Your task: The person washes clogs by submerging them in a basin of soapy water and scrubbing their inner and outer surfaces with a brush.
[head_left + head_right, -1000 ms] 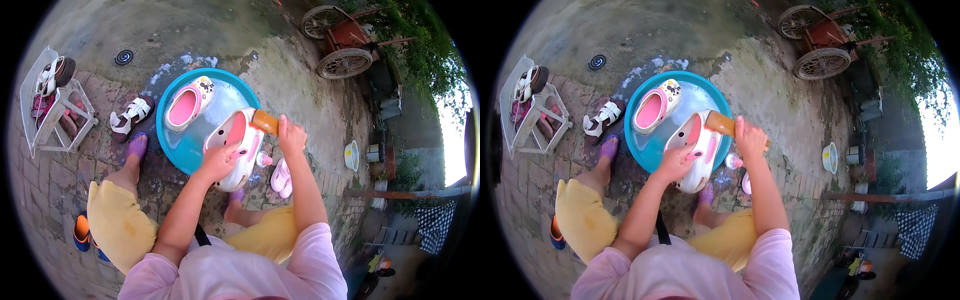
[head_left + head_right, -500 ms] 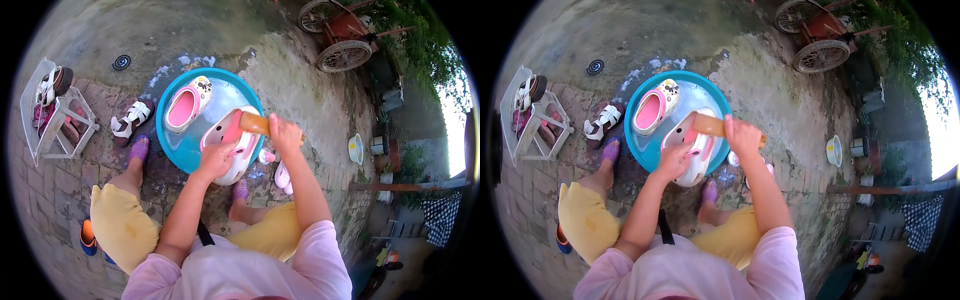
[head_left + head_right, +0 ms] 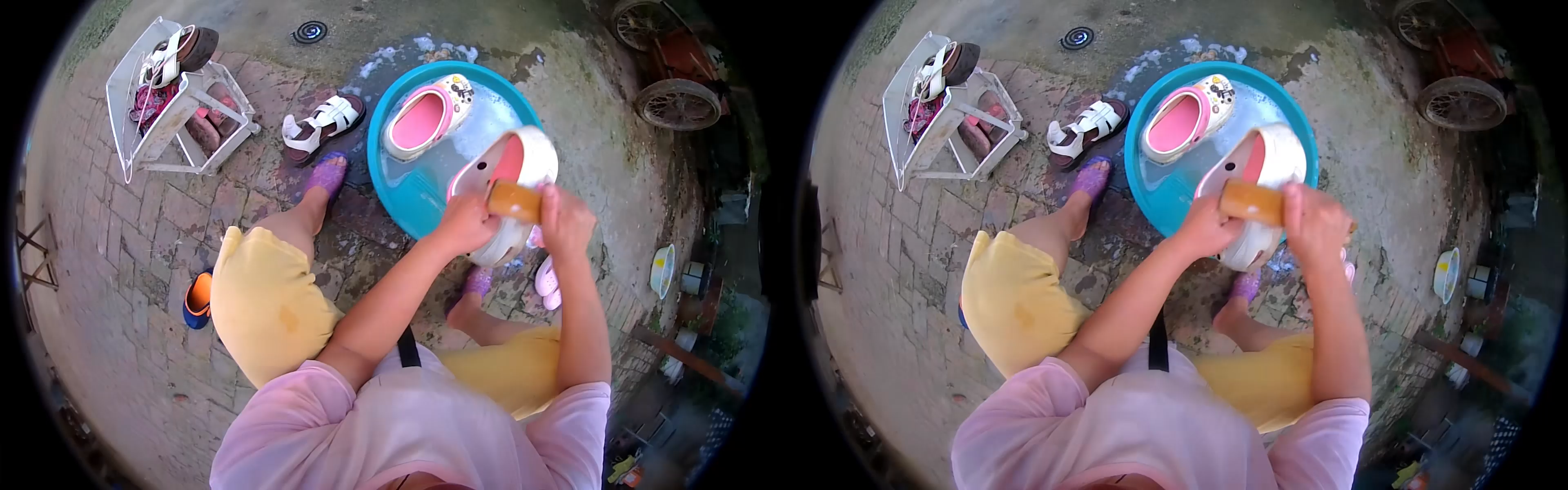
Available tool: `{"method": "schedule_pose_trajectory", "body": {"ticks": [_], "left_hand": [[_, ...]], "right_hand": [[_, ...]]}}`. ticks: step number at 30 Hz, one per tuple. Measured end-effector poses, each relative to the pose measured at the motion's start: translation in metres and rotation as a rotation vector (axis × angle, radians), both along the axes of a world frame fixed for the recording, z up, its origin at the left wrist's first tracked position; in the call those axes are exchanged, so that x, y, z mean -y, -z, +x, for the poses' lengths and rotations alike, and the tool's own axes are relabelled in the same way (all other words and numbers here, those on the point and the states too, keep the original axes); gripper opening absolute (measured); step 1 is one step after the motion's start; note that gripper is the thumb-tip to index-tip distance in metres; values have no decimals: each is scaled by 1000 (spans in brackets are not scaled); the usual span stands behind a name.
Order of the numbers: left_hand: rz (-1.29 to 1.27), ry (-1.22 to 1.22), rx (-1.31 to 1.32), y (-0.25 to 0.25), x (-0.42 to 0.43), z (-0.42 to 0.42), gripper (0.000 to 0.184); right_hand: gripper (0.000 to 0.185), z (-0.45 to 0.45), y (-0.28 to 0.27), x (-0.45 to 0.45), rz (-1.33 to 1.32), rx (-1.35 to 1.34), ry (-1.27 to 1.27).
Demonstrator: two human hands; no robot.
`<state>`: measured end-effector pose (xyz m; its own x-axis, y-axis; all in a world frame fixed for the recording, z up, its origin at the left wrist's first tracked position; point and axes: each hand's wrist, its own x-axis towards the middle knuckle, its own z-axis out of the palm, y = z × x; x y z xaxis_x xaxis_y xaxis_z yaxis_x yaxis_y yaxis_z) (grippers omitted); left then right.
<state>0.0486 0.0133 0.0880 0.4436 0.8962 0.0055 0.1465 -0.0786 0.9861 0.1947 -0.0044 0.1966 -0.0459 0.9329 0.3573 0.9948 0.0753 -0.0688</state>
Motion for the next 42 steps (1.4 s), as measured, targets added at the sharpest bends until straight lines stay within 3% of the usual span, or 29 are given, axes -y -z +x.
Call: {"method": "schedule_pose_trajectory", "body": {"ticks": [2,3,5,6,8,9,11,12,13,14,17,18,20,22,23,27,29,32,34,35,38,42], "left_hand": [[111,9,100,-24,-11,-8,41],[96,21,79,-24,-10,-9,41],[-77,17,280,-19,-6,-7,40],[-94,118,126,-9,-10,-10,42],[-98,119,169,-2,-12,-7,42],[-90,92,222,-8,-12,-8,42],[-22,108,164,-17,-8,-11,40],[-173,124,255,-17,-5,-12,40],[-321,138,349,-16,-3,-10,40],[-274,173,282,-11,-6,-11,43],[-283,134,437,-8,-11,-5,40],[-285,176,294,-15,-10,-5,41],[-177,99,271,-13,1,2,42],[-106,57,155,1,8,13,42],[-73,47,29,5,8,18,41],[-81,-49,122,-28,7,30,37],[-82,-83,228,-11,18,53,39],[-218,135,-1,-29,18,56,41],[-54,-72,212,-38,30,62,40],[-54,-90,224,-40,36,64,40],[-179,-61,275,-45,41,69,41],[-227,-4,291,-51,56,78,42]], "right_hand": [[41,40,0,-10,-62,-84,292],[41,31,-1,-10,-80,-104,302],[42,10,-3,-7,-25,-41,167],[42,9,-1,-6,-38,-51,187],[45,14,5,-8,-58,-6,78],[45,24,4,-12,-71,-14,96],[44,44,5,-22,-53,-16,390],[44,28,5,-17,-66,-27,397],[45,5,7,-12,-77,-25,201],[46,-7,7,-10,-81,-21,4],[46,24,12,-20,-141,-9,239],[46,30,12,-18,-133,-13,219],[42,29,8,-11,-189,-34,331],[41,-1,6,2,-169,24,31],[42,6,10,2,-182,23,43],[58,48,2,-3,-190,-19,445],[64,31,3,18,-245,6,386],[64,49,-3,33,-243,47,323],[64,80,-13,26,-127,-72,571],[64,70,-16,30,-126,-59,553],[65,53,-24,47,-221,0,478],[65,59,-32,54,-216,9,627]]}}
